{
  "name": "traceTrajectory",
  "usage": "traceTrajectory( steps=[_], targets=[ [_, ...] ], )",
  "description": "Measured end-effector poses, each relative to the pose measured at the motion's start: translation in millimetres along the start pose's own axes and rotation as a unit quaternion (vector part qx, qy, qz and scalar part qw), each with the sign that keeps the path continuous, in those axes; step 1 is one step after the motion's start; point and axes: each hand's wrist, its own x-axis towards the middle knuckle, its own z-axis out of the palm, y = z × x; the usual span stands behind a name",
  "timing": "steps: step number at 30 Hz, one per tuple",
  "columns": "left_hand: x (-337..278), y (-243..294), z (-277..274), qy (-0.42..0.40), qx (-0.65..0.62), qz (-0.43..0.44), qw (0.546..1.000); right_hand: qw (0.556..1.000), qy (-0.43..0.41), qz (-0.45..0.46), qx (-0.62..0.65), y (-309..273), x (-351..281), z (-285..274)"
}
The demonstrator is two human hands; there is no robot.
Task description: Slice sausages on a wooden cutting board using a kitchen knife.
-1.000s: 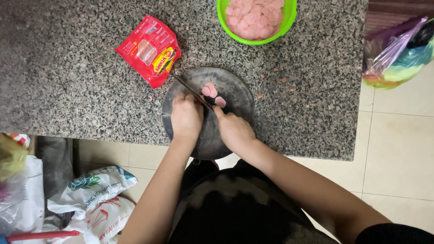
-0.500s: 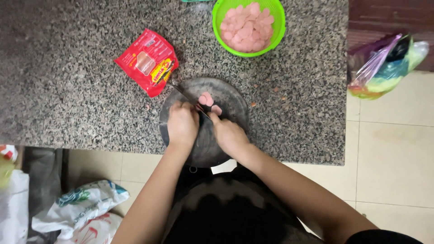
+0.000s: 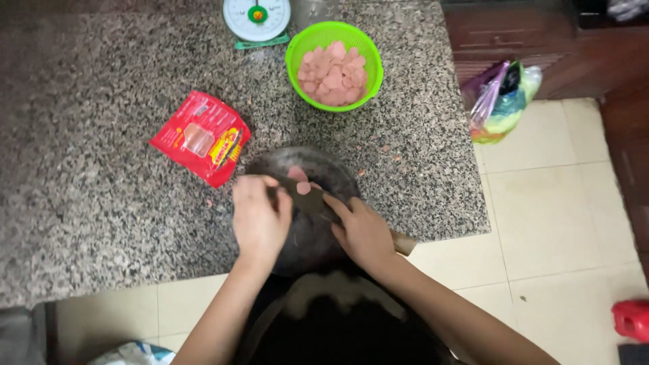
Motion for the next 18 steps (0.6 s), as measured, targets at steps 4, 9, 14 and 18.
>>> traceTrajectory(
  steps=[4,9,14,18],
  targets=[
    [8.4,-2.9,-1.7,-0.075,-0.004,0.079,0.994,1.0,0.022,-0.017,0.014,-8.4,-5.7,7.0],
    [4.1,-18.6,9.2,-0.135,0.007,0.104,0.985,0.998,0.067,0.008,0.001,-28.9,-20.9,6.0],
    [14.9,-28.1,16.7,-0.164,-0.035,0.103,0.98,0.995,0.067,0.074,-0.018,-32.0,-29.7,1.2],
    [35.5,-40.7,14.4,-0.108,-0.065,0.094,0.988,0.985,0.107,0.132,0.02,4.4,-42.2,14.2]
  ],
)
